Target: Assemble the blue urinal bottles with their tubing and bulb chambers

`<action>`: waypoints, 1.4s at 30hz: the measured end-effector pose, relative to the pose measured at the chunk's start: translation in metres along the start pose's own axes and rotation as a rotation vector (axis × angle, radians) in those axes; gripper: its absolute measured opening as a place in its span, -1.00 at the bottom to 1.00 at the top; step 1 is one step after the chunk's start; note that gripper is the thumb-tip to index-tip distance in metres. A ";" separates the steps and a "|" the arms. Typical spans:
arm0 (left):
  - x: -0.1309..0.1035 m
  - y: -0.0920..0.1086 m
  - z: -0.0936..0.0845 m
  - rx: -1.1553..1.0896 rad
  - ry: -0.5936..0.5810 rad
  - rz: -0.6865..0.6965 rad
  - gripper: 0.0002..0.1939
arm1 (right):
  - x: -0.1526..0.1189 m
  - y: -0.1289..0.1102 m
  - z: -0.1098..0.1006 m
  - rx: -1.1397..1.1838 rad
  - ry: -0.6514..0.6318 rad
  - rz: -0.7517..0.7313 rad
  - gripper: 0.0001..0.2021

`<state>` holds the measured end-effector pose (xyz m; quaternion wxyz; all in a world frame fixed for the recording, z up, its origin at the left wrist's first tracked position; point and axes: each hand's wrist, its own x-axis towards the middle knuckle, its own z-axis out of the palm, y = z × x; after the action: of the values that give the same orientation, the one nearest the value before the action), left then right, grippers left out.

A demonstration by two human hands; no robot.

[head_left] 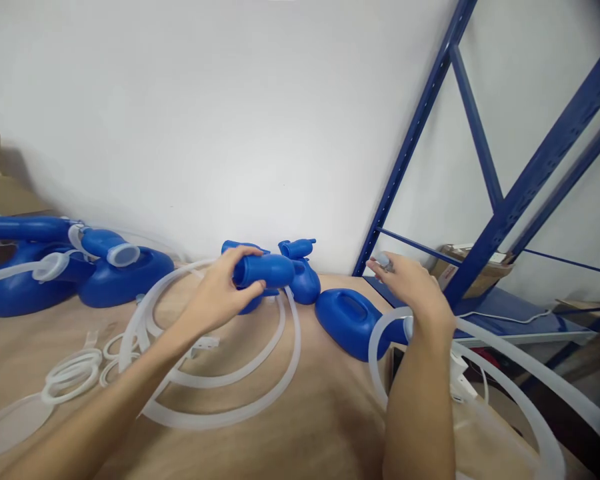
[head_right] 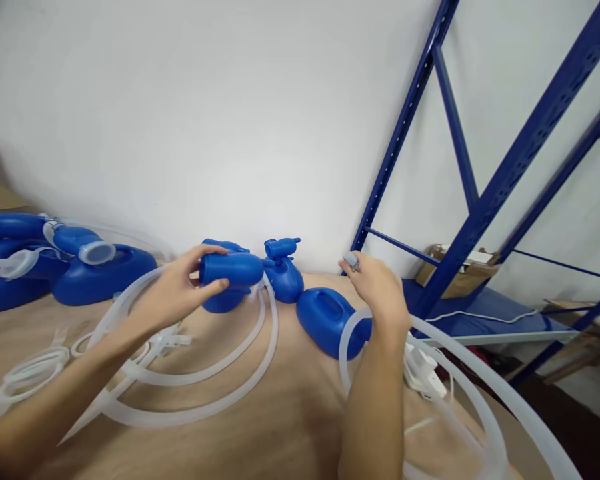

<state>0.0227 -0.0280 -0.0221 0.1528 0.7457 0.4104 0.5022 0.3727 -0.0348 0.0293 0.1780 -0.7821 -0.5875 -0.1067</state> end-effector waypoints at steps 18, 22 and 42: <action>0.026 -0.001 0.221 -0.340 -0.069 -0.019 -0.60 | 0.032 0.043 0.062 0.352 -0.586 -0.348 -0.72; 0.037 -0.011 0.241 -0.370 -0.010 -0.082 -0.52 | 0.031 0.043 0.063 0.340 -0.574 -0.401 -0.76; 0.020 -0.047 0.250 -0.609 -0.047 -0.187 -0.21 | -0.007 0.018 0.013 -0.313 -0.515 -0.177 -0.90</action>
<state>0.2224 0.0621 -0.1519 0.4239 0.6362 0.3046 0.5681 0.3875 -0.0404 0.0116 -0.1091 -0.7473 -0.6554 -0.0091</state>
